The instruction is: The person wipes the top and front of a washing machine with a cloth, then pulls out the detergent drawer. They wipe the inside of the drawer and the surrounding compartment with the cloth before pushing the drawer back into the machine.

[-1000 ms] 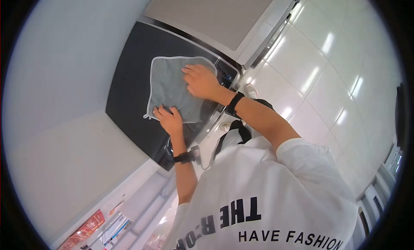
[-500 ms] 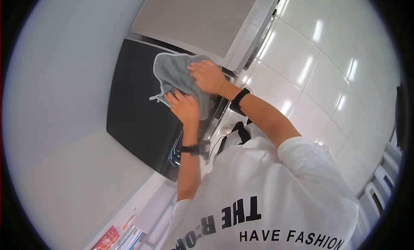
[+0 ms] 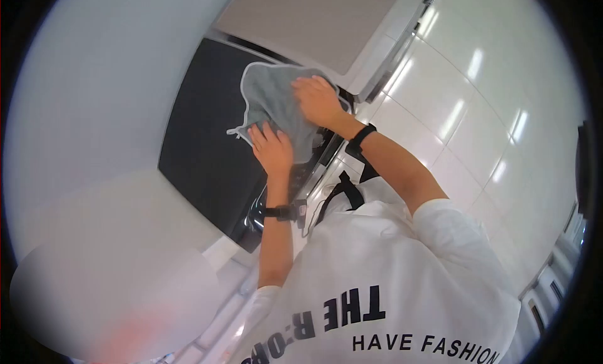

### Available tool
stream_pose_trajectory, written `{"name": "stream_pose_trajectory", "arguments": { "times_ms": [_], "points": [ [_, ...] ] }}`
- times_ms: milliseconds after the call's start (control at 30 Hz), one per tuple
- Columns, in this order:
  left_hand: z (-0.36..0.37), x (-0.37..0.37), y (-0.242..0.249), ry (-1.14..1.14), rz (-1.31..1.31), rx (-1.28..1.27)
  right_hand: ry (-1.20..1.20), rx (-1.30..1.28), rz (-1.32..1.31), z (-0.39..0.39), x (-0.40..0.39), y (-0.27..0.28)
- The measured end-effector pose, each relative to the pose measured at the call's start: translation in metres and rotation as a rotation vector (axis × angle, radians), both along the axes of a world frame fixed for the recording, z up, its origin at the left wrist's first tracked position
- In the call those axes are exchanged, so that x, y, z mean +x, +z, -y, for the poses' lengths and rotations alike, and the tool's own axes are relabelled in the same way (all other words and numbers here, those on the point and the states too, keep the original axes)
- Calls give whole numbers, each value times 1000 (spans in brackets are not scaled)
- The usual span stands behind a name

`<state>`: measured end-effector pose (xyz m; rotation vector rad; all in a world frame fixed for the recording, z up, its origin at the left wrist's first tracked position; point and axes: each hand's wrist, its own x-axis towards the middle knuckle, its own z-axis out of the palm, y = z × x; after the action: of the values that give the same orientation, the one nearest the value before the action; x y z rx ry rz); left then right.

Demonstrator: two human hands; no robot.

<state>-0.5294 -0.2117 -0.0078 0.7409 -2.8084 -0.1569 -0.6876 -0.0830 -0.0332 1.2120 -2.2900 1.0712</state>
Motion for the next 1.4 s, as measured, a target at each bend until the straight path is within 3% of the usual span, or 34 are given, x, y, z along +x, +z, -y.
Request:
{"name": "stream_pose_trajectory", "arguments": {
  "times_ms": [167, 267, 400, 533, 567, 700, 833, 967, 1067, 1200, 1400],
  "points": [
    [35, 69, -4, 353, 31, 95, 43, 163, -58, 24, 28, 3],
    [48, 109, 2, 440, 110, 145, 117, 260, -10, 41, 46, 5],
    [49, 151, -8, 354, -26, 146, 204, 357, -81, 65, 53, -8],
    [26, 225, 5, 13, -317, 545, 237, 367, -105, 85, 74, -17],
    [14, 242, 6, 71, -344, 641, 259, 370, -115, 86, 77, -18],
    [-27, 286, -22, 209, -399, 638, 297, 329, -110, 87, 79, -44],
    [-31, 276, -19, 240, -501, 632, 357, 378, -121, 90, 93, -53],
    [-2, 248, -11, 94, -436, 297, 351, 384, -83, 106, 142, -50],
    [11, 209, 6, 255, -429, 135, 273, 367, -36, 117, 172, -41],
    [15, 171, -23, 489, -70, 82, 339, 332, 38, 115, 170, -40],
    [17, 112, -56, 525, -203, 42, 373, 345, -97, 74, 112, -31]
  ]
}}
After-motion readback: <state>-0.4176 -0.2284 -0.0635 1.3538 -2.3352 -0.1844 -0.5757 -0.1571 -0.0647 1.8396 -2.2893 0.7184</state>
